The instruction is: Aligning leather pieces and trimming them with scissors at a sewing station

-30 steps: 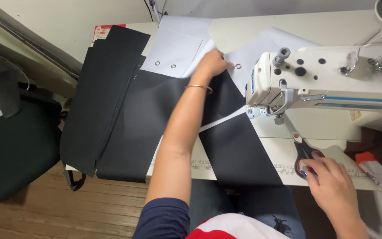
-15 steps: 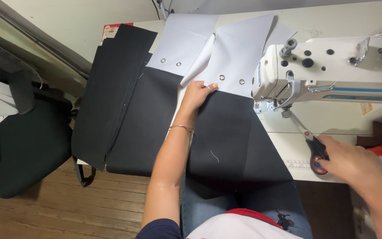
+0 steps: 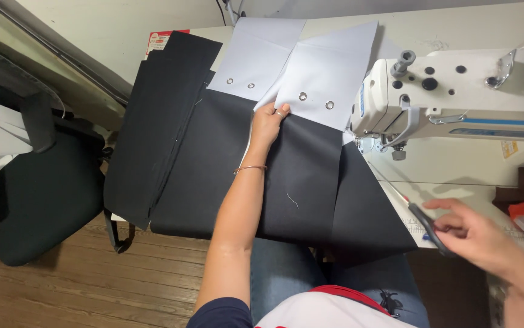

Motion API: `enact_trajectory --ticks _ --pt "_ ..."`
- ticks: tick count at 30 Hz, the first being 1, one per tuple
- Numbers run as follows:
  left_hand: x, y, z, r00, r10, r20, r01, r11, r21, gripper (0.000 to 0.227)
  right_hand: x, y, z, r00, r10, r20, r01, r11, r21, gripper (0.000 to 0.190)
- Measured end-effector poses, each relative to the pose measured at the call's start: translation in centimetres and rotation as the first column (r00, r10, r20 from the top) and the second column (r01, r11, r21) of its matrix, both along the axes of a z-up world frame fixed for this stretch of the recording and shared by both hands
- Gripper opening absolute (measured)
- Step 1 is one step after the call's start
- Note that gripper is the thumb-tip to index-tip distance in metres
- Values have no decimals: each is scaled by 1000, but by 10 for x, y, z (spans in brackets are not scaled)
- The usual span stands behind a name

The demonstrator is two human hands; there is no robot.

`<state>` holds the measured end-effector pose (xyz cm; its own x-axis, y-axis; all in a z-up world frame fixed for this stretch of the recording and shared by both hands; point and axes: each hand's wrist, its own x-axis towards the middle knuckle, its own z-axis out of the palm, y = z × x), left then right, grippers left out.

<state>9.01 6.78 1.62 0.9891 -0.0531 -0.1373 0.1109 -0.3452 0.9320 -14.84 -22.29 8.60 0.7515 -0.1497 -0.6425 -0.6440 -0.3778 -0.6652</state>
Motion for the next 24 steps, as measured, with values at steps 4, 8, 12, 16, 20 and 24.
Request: enact_trajectory --ticks 4,8,12,16,20,24 --pt "-4 3 5 998 36 44 -28 984 -176 22 -19 19 -55 984 -144 107 77 877 474 62" --pt "-15 6 22 998 61 12 -58 981 -183 27 -16 65 -51 941 -247 229 -78 503 861 59" --pt "-28 7 36 994 109 15 -102 963 -248 19 -1 81 -60 915 -396 79 51 309 950 61" --pt "-42 9 45 993 109 32 -95 950 -299 27 12 91 -53 901 -434 18 90 226 970 44" --pt "-48 12 41 993 120 22 -108 949 -298 31 15 94 -40 887 -461 -16 101 159 982 38" --pt "-53 12 44 993 118 9 -109 945 -310 31 11 91 -36 896 -444 -19 72 102 992 53"
